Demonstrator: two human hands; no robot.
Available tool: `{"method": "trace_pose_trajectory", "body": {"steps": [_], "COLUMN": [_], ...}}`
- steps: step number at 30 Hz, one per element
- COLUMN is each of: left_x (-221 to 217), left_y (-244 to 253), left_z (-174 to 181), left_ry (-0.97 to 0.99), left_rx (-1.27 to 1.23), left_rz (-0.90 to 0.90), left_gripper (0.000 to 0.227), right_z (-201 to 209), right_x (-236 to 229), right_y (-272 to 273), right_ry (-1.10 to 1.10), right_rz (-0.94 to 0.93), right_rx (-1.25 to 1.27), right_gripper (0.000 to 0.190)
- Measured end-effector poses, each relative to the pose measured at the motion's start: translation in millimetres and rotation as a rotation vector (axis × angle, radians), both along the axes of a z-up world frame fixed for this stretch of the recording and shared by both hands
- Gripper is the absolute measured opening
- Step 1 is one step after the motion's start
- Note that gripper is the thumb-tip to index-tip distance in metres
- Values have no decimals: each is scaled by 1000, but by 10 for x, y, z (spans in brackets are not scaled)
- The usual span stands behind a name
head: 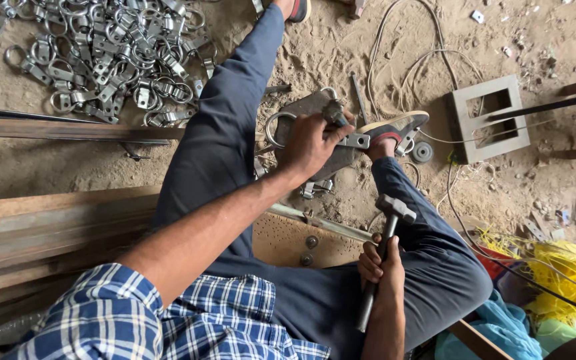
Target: The person sits on the ground and uses a hammer to strike a metal part held in a vise. They repeatedly adjust the metal part and strike it to shape or assemble it.
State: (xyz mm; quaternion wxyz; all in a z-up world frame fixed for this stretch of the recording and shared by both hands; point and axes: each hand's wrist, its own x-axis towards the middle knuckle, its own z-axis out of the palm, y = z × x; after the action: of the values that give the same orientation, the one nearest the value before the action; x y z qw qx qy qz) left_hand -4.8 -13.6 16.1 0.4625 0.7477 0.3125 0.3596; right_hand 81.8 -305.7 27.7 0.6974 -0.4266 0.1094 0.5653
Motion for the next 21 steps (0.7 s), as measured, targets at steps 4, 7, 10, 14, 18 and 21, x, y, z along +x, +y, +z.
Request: {"method": "trace_pose_trajectory", "body": {"steps": [4, 7, 10, 14, 18, 21], "left_x": [3, -46, -80, -97, -95, -72], "left_y": [-83, -132, -175, -166, -107, -85], "left_z": [-29, -5, -3, -14, -23, 3], "left_ry": [54, 4, 10, 54, 85, 149], "left_rx": [-74, -8, 60, 89, 225, 159], "left_rz": [-25, -34, -22, -52, -65, -142], "left_gripper": [21, 20, 20, 22, 23, 22], "right_z": [79, 117, 119, 110, 106, 88], "right_x": [-28, -57, -51, -49, -53, -61], "right_y": [21, 41, 60, 58, 63, 46], "right_ry": [-46, -47, -47, -39, -24, -51], "right_rz": [2, -15, -13, 0, -6, -5], "right_rx": [-77, -84, -94, -81, -105, -115], "right_gripper": [43, 42, 42, 41, 40, 40]}}
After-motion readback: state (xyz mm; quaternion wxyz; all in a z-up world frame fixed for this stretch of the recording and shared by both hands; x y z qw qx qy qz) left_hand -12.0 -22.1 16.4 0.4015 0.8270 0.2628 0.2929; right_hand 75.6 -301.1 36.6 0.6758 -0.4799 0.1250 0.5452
